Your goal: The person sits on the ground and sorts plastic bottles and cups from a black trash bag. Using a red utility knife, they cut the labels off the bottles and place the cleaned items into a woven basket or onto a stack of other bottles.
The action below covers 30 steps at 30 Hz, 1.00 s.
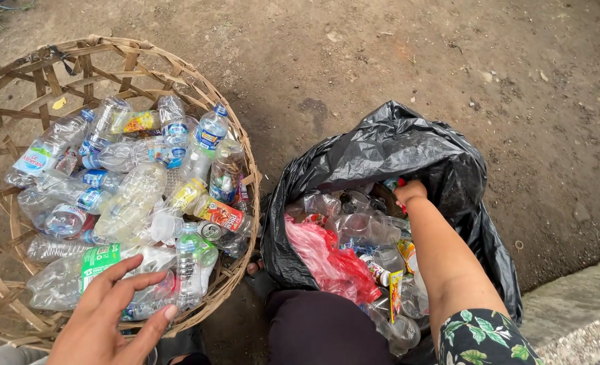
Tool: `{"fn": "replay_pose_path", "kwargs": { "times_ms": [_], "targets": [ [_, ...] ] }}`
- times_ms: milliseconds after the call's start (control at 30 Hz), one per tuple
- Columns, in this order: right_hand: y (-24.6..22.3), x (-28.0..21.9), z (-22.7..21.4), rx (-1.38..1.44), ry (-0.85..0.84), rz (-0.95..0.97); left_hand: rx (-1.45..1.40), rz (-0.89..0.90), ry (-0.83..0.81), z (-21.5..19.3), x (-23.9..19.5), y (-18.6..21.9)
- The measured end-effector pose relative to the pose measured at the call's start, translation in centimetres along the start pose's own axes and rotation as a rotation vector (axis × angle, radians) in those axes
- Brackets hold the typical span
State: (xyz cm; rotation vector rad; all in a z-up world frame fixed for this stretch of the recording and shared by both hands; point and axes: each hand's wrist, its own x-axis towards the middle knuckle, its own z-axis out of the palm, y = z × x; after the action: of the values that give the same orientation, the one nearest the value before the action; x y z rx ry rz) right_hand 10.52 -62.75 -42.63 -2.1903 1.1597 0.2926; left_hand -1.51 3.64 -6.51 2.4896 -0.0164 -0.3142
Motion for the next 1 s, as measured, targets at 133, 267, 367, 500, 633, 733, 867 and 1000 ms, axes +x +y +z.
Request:
{"fn": "replay_pose_path", "kwargs": {
  "times_ms": [133, 267, 367, 500, 633, 733, 867, 1000],
  "targets": [
    [-0.1, 1.4, 0.6, -0.012, 0.079, 0.011, 0.001, 0.12, 0.097, 1.3, -0.2, -3.7],
    [-1.7, 2.5, -0.8, -0.061, 0.028, 0.015, -0.018, 0.182, 0.168, 1.6, -0.1, -3.6],
    [-2.1, 2.8, -2.1, -0.107, -0.033, 0.011, -0.028, 0.19, 0.166, 1.8, 0.1, -4.4],
    [-1.5, 2.3, -4.3, -0.173, -0.115, 0.022, 0.055, 0.316, 0.061, 1.6, 0.6, -5.9],
    [0.2, -1.4, -6.4, -0.149, -0.414, 0.037, 0.016, 0.245, 0.052, 1.4, 0.1, -3.6],
    [3.1, -5.0, -6.5, -0.153, -0.555, 0.03, 0.031, 0.064, 0.003, 0.9, -0.2, -1.3],
    [1.7, -9.5, -7.4, -0.167, -0.469, 0.001, 0.047, 0.101, -0.012, 1.0, -0.6, -0.8],
    [1.3, -6.8, -6.0, 0.037, -0.413, -0.024, 0.053, 0.028, -0.039, 0.8, -0.6, 0.1]
  ]
}}
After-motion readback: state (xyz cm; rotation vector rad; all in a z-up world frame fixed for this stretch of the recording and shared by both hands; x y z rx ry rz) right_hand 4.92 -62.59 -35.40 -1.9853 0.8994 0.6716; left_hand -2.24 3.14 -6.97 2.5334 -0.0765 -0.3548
